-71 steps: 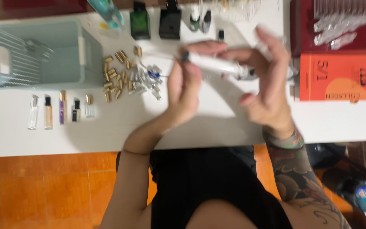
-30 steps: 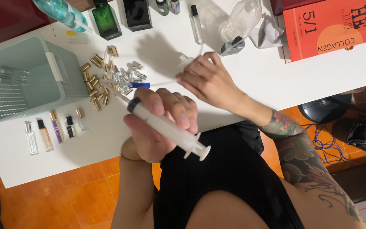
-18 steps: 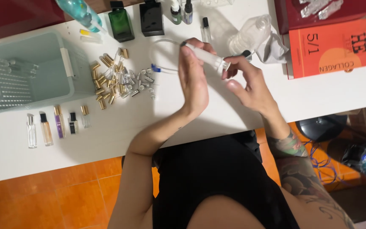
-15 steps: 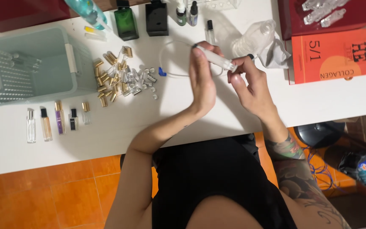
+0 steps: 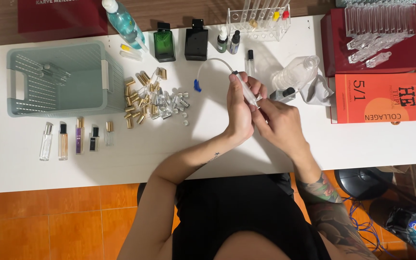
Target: The recorder is decanting fragrance from a larger container into smaller vials using a syringe and tubing.
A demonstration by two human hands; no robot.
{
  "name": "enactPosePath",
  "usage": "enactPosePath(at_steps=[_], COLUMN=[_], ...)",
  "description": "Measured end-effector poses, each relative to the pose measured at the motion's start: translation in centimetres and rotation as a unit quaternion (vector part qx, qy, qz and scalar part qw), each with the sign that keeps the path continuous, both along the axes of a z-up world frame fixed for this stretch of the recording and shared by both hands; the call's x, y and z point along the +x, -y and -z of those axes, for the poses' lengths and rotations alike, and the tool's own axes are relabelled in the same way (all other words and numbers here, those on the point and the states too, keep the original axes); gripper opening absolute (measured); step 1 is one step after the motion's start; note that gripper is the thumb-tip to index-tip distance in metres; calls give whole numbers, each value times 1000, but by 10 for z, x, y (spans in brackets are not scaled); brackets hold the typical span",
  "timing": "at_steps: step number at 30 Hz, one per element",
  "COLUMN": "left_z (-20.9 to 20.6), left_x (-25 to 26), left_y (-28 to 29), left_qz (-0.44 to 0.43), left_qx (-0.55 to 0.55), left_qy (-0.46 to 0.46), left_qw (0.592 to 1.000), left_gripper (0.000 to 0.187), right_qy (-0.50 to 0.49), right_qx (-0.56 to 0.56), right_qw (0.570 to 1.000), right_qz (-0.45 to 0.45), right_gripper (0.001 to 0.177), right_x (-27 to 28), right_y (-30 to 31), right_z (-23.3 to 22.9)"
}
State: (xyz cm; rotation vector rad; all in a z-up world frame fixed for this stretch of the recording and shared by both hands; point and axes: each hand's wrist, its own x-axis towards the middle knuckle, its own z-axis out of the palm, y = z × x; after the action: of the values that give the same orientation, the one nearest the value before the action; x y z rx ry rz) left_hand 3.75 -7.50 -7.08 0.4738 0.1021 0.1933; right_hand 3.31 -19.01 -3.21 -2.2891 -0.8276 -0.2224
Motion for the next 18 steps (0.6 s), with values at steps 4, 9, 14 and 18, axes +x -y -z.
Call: enactPosePath(at_steps=[4, 9, 14, 18], left_z=[0, -2, -3, -3], left_x=[2, 5, 12, 11], left_y=[-3, -11, -16, -18], left_qz=[-6, -1, -6, 4], left_qx=[24, 5, 1, 0], left_qy=[11, 12, 30, 33], left_qw=[1000, 1000, 1000, 999], left_gripper=[42, 39, 40, 42], right_qy=[18, -19, -22, -21], right_qx=[9, 71, 85, 73], right_qw=[1000, 995, 995, 995], right_qz=[23, 62, 55, 64], right_gripper=[19, 21, 18, 22], right_x=[-5, -13, -20, -29], right_y=[-3, -8, -3, 4], right_z=[17, 25, 27, 33])
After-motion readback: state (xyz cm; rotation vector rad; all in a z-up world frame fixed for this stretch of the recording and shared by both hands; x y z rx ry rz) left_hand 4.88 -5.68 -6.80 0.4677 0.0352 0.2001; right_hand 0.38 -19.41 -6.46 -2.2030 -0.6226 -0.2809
